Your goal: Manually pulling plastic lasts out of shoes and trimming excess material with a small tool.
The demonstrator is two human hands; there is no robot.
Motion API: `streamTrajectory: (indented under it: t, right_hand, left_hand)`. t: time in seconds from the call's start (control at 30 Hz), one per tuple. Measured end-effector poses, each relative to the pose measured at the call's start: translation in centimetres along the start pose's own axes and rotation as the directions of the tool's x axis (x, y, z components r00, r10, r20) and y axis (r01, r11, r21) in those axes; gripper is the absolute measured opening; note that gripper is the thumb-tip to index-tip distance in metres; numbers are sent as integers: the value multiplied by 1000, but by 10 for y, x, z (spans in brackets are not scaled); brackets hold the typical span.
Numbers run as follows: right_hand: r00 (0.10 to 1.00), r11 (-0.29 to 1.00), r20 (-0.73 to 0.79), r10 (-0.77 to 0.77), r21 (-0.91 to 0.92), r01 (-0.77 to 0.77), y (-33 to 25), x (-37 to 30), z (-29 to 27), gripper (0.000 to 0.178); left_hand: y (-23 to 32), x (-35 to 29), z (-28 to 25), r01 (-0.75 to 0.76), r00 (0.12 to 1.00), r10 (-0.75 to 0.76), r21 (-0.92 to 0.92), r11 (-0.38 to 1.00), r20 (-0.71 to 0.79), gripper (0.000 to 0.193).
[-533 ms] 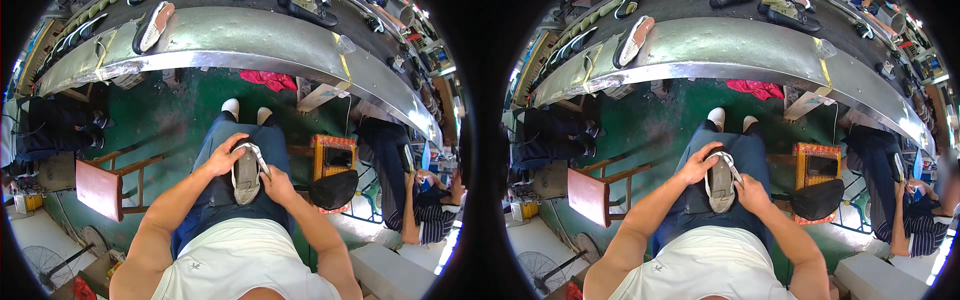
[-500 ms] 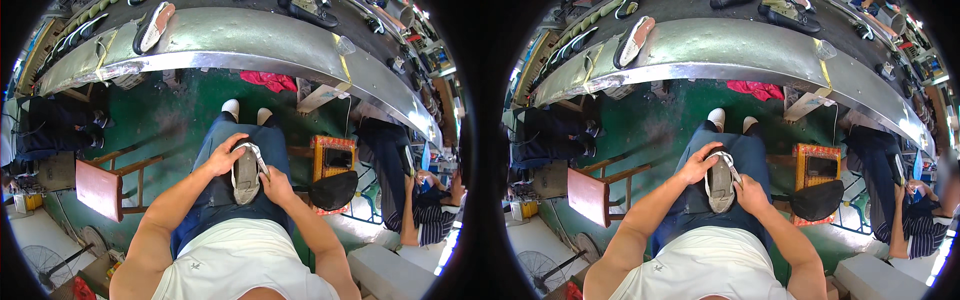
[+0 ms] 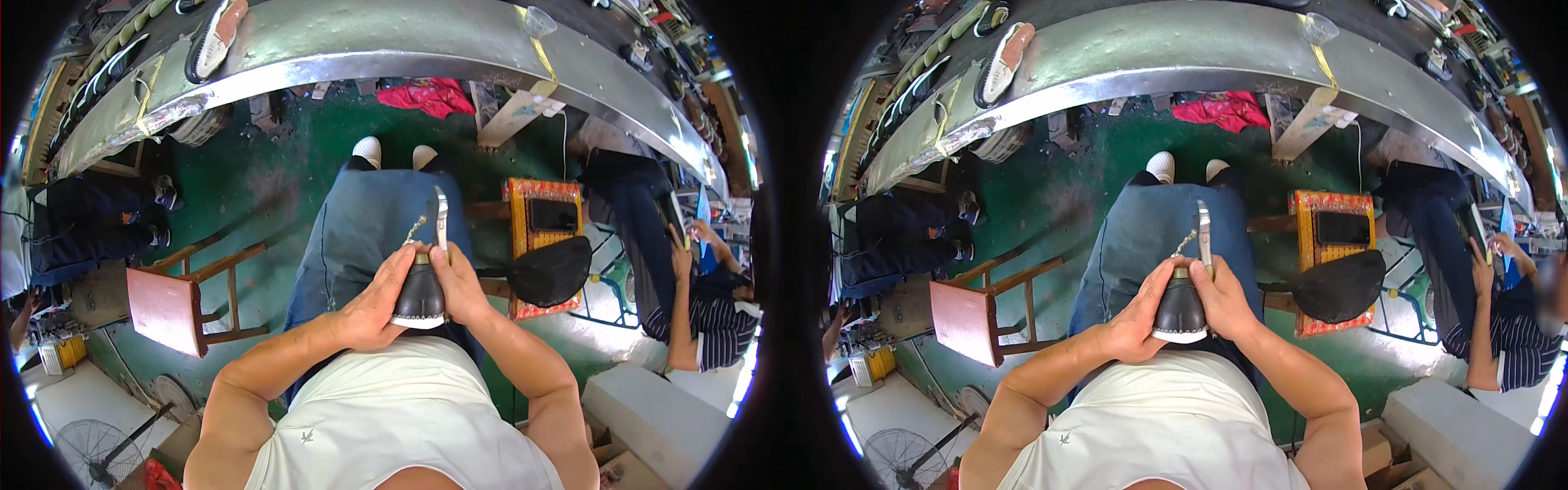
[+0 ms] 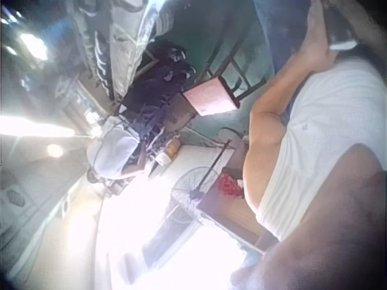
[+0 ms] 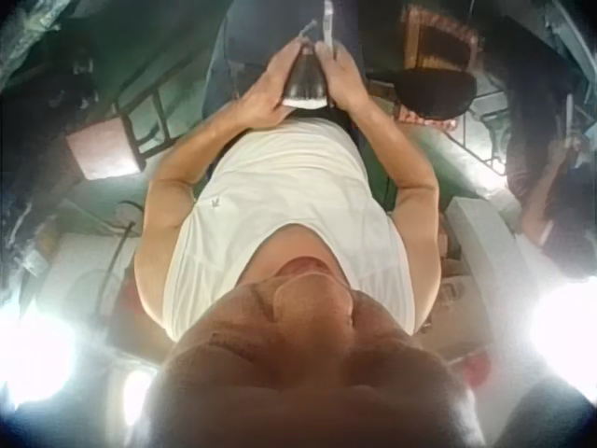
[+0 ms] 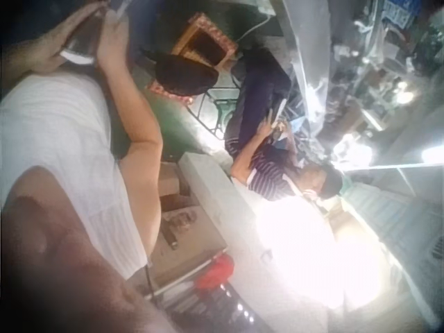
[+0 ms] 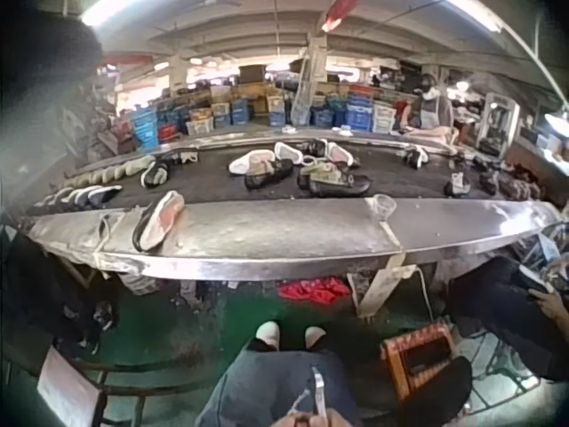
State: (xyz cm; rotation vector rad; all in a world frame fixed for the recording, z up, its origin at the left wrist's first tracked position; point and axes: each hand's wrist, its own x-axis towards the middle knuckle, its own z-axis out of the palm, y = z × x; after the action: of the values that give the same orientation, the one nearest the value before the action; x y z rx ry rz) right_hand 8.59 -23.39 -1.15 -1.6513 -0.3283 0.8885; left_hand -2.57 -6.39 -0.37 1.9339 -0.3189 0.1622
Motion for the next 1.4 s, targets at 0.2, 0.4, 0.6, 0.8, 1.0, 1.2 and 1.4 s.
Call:
streamTrajectory:
  t: [0.2,0.4,0.6,0.8,1.0,1.2,1.4]
  right_hand:
    - [987,983,-13,-157,95,158,17,-15,6,49]
    - [991,981,4,-137,136,136,31,-10,1,44]
    - [997,989,-55,-56,134,63,40,-3,-3,44]
    - [996,995,-72,-54,84,60,23,0,-2,47]
    - [985,978,-112,-128,-179,107,7,5,-3,40]
    - [983,919,-23,180,362,-160,-3,-21,-62,36]
    - [958,957,7,286,38,-286,44,-54,-70,42]
  left_hand:
    - [12,-11,2,40,986,-57,107,993,154,112]
    - [10,7,-11,30,965,-51,84,996,256,108]
    - [8,19,-14,82,948,-100,73,994,302,120]
    - [3,17,2,170,976,-175,45,984,128,107]
    - [16,30,-24,190,966,-213,157,969,145,104]
    - [0,14,-37,157,685,-562,-659,736,-464,95]
    - [-31,-27,7,567,821,-571,138,812,-11,66]
